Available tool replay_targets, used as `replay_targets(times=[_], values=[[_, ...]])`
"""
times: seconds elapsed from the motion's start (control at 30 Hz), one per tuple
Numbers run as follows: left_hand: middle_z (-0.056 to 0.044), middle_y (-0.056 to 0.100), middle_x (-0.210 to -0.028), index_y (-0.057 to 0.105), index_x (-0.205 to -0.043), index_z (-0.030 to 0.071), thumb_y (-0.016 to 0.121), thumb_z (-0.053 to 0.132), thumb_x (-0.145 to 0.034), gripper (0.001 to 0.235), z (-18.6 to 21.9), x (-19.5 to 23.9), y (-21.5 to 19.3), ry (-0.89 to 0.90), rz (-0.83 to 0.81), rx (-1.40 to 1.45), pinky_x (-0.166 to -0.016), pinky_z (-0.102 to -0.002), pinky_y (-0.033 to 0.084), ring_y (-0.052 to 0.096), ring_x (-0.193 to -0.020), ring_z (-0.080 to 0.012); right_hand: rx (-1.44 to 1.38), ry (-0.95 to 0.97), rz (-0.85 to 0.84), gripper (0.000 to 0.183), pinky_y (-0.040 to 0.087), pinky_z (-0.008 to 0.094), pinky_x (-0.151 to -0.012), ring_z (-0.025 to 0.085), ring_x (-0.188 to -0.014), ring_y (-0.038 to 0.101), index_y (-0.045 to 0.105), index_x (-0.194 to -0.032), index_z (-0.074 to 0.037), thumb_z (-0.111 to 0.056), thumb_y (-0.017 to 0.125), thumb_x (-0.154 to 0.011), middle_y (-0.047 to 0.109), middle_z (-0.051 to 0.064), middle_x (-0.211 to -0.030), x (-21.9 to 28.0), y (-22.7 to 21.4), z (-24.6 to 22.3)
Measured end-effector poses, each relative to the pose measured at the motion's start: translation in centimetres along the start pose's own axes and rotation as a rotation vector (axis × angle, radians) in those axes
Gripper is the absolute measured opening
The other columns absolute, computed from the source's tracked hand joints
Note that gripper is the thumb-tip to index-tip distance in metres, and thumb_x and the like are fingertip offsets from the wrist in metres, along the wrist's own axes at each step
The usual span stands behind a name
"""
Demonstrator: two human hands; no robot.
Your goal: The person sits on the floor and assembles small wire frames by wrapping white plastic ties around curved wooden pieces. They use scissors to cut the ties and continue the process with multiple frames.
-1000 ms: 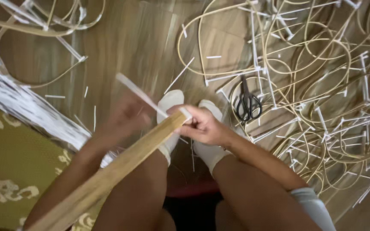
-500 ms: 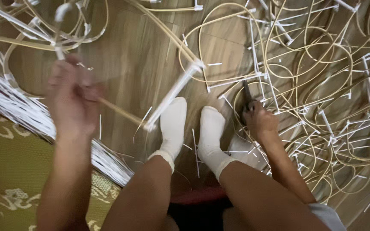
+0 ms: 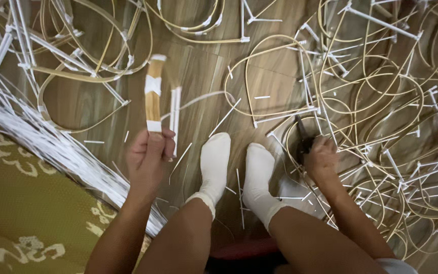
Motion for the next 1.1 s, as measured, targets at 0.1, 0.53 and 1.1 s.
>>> replay_targets(times=[0.1, 0.53, 1.1], values=[[-0.002, 0.051, -0.068, 0.06, -0.11, 0.003, 0.049, 0.02, -0.111, 0.02, -0.2, 0.5, 0.2, 0.016, 0.013, 0.068, -0.055, -0.022, 0.033, 0.041, -0.06, -0.0066, -0.1, 0.035, -0.155, 0.062, 0.062, 0.047, -0.078, 0.04, -0.087, 0.074, 0.04, -0.149, 0.006, -0.014, 0.059, -0.094, 0.072, 0.029, -0.1, 0.8, -0.7, -0.4], [-0.004, 0.048, -0.074, 0.048, -0.09, 0.011, 0.046, 0.017, -0.112, 0.023, -3.1, 0.6, 5.9, -0.36, -0.127, 0.647, -0.056, -0.028, 0.034, 0.04, -0.058, -0.0118, -0.53, -0.69, 0.056, 0.037, 0.061, 0.039, -0.062, 0.027, -0.073, 0.071, 0.058, -0.115, -0.008, -0.01, 0.074, -0.082, 0.069, 0.012, -0.091, 10.9, -18.4, -16.8], [0.0, 0.046, -0.068, 0.05, -0.095, 0.01, 0.047, 0.018, -0.105, 0.013, -2.8, 1.5, 8.2, -0.368, -0.128, 0.614, -0.052, -0.027, 0.03, 0.036, -0.053, -0.0095, -0.59, -0.777, 0.211, 0.052, 0.051, 0.05, -0.086, 0.043, -0.103, 0.06, 0.051, -0.117, 0.003, -0.015, 0.08, -0.078, 0.059, 0.024, -0.11, 11.1, -21.2, -21.7]])
Point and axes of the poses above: each hand's wrist, its own x-axis away from the middle knuckle, its own y-axis out of the palm, z = x × y, the point moved 10 cm from there along -x, towards the middle knuckle
